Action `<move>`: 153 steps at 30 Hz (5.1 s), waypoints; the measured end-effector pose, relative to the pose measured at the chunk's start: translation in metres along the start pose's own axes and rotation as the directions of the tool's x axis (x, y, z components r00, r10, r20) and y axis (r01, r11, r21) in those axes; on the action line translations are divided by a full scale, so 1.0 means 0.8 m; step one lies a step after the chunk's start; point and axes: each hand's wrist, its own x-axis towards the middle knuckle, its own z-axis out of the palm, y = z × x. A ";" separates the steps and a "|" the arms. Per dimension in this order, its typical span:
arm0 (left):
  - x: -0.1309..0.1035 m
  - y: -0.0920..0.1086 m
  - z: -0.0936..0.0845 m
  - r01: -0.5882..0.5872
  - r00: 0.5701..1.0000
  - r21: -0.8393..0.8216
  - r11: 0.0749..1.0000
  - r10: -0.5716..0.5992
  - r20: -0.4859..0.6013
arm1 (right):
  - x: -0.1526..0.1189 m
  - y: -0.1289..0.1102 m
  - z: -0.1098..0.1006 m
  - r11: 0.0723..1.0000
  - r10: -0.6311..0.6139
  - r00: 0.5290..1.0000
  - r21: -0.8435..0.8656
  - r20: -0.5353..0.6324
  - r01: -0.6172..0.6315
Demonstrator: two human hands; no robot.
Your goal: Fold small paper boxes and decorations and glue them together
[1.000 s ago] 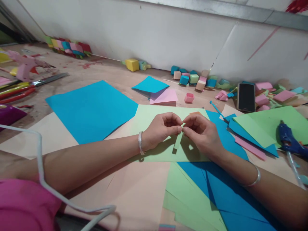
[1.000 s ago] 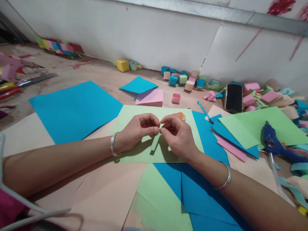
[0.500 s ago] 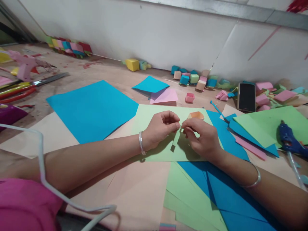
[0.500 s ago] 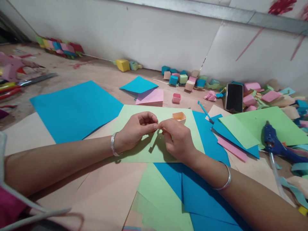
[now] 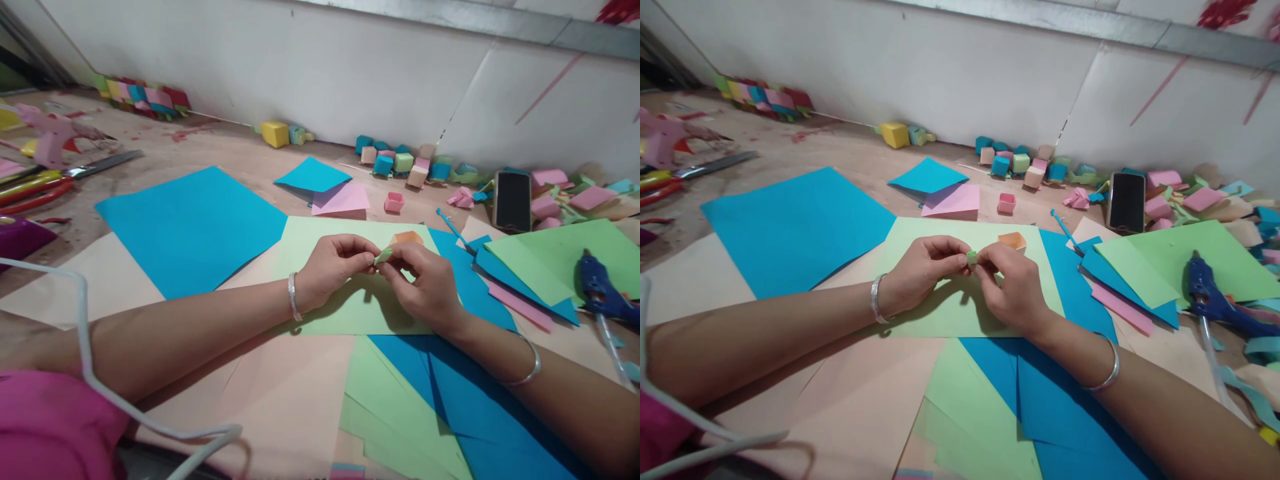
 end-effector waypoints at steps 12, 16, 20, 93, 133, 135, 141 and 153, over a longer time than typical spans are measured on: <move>-0.001 -0.001 0.000 -0.041 0.998 -0.025 0.999 0.042 0.043 | 0.003 0.005 0.006 0.862 0.286 0.954 0.412 0.086 -0.295; -0.001 -0.003 0.000 -0.079 0.996 -0.057 0.995 0.081 0.047 | 0.005 0.002 0.002 0.830 0.294 0.952 0.471 0.089 -0.300; -0.001 -0.003 -0.001 -0.071 0.996 -0.076 0.995 0.075 0.056 | 0.006 -0.002 -0.003 0.814 0.304 0.949 0.492 0.087 -0.307; -0.003 0.004 0.003 -0.083 0.997 0.145 0.986 0.082 0.014 | 0.006 0.002 -0.003 0.852 0.289 0.941 0.400 0.174 -0.336; 0.005 -0.002 -0.003 0.116 0.993 -0.364 0.924 -0.116 0.023 | 0.007 0.016 -0.005 0.937 -0.309 0.950 -0.161 0.035 0.311; 0.005 -0.002 -0.003 0.123 0.992 -0.366 0.923 -0.122 0.025 | 0.006 0.016 -0.004 0.918 -0.344 0.939 -0.214 -0.008 0.334; 0.006 -0.004 -0.001 0.125 0.991 -0.362 0.924 -0.129 0.013 | 0.006 0.013 -0.002 0.941 -0.297 0.953 -0.191 -0.062 0.281; 0.004 -0.002 0.000 0.129 0.991 -0.260 0.957 -0.119 0.052 | 0.009 0.012 -0.007 0.999 0.021 1.000 0.033 0.001 -0.021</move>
